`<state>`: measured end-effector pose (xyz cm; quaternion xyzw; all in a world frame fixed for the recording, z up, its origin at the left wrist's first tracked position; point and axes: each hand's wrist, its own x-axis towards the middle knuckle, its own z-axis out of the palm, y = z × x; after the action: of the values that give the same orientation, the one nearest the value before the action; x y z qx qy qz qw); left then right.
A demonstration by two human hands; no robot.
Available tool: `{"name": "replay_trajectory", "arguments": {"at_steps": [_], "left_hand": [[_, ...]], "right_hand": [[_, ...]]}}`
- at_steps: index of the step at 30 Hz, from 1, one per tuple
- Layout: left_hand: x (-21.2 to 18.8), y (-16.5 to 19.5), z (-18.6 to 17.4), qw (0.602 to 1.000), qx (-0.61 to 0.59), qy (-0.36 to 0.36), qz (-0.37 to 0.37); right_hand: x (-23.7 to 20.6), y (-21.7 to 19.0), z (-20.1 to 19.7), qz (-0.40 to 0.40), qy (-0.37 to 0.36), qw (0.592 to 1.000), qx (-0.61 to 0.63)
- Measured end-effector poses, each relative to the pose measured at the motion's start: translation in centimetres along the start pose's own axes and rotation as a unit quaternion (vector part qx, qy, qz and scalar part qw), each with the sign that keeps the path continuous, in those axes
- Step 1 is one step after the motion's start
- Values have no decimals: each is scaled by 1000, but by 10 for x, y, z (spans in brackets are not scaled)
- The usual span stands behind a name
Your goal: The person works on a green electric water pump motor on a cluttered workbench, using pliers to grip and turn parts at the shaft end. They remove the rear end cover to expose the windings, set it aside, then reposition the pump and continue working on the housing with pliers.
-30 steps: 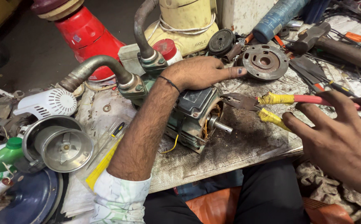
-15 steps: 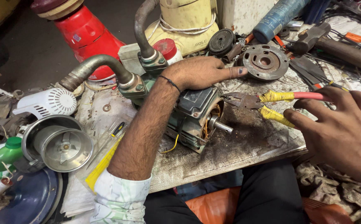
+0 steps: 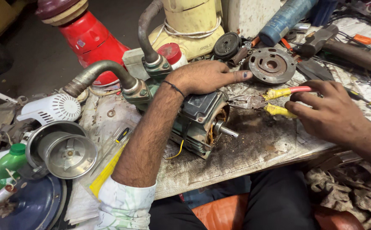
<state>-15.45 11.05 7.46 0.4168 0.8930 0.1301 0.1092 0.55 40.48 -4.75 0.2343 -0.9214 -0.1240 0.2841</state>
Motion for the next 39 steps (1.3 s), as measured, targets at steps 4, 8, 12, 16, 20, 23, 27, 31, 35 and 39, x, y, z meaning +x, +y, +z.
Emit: {"name": "replay_trajectory", "arguments": {"at_steps": [4, 8, 12, 16, 20, 23, 27, 31, 35, 39], "left_hand": [[-1, 1, 1, 999, 1, -19, -31], [-1, 2, 2, 999, -8, -17, -28], [-2, 2, 1, 1000, -13, 7, 9], [-4, 1, 0, 1000, -14, -14, 0], [-1, -1, -2, 999, -15, -37, 4], [1, -4, -2, 998, -27, -54, 22], [3, -8, -2, 995, -53, -71, 38], [8, -9, -1, 997, -30, -70, 8], [15, -8, -2, 995, -16, -87, 38], [17, -7, -1, 996, 12, -89, 7]], "right_hand": [[-12, 4, 8, 8, 13, 1000, 6], [-25, -5, -1, 258, -230, 925, 156], [-23, -27, -18, 398, -169, 730, 530], [-5, -47, -45, 331, -59, 534, 776], [28, -57, -61, 218, 27, 665, 714], [54, -69, -55, 359, 98, 782, 500], [95, -58, -31, 335, 167, 863, 340], [132, -39, -12, 266, 268, 678, 631], [141, -36, -26, 270, 316, 553, 722], [128, -62, -59, 232, 363, 568, 701]]}}
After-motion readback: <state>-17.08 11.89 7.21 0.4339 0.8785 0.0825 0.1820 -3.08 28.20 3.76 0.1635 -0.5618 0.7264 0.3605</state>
